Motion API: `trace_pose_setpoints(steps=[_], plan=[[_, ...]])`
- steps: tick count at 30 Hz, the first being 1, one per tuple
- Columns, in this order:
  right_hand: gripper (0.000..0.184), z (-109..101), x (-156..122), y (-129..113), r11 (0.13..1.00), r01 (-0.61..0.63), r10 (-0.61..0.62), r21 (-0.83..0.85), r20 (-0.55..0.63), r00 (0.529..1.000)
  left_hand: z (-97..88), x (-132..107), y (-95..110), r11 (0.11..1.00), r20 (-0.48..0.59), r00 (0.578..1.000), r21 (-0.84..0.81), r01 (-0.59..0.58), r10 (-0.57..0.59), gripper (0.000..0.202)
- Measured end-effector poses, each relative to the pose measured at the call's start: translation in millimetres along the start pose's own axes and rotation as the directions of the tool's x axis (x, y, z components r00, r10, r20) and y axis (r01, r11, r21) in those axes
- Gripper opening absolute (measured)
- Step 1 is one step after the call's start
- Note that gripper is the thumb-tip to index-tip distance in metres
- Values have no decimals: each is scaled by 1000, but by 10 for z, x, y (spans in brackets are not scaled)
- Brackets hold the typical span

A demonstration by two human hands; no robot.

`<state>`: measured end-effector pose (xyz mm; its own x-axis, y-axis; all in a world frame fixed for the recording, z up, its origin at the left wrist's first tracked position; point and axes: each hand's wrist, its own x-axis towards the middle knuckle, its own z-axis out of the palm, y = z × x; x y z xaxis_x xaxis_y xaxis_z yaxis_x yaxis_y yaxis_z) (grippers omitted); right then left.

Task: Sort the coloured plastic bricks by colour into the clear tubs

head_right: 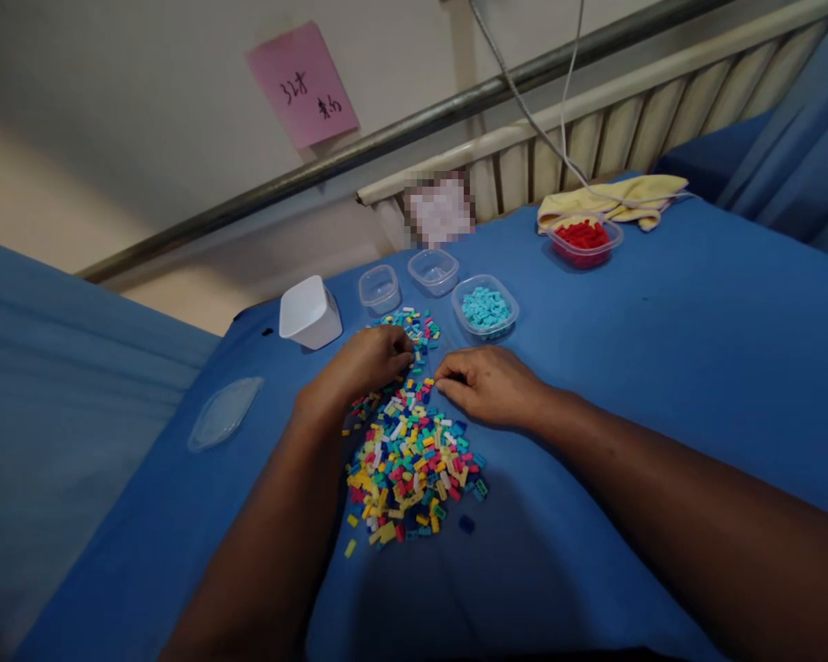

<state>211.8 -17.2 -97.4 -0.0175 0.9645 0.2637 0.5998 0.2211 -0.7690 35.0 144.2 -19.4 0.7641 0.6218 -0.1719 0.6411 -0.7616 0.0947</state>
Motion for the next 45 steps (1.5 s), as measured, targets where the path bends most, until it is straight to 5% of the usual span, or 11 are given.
trace_pose_setpoints(steps=[6,16,22,27,38,45], plan=[[14,0,-3,15,1000,-7,7,8,-1,1000,-120,104,131,998,-175,984,-44,-53,44,22],[14,-1,3,21,1000,-7,7,10,0,1000,-221,289,37,997,106,992,-1,-72,72,21],[15,0,5,19,1000,-6,6,10,-6,1000,-211,362,92,996,-18,997,-35,-77,76,22],[14,-7,3,11,1000,4,-4,12,-12,1000,-33,429,93,970,40,970,14,-242,242,28],[14,-2,0,30,1000,0,1,12,-4,1000,-83,382,172,955,83,967,158,-252,241,30],[15,3,11,19,1000,0,0,9,-10,1000,-14,474,-68,965,40,987,-216,-147,159,25]])
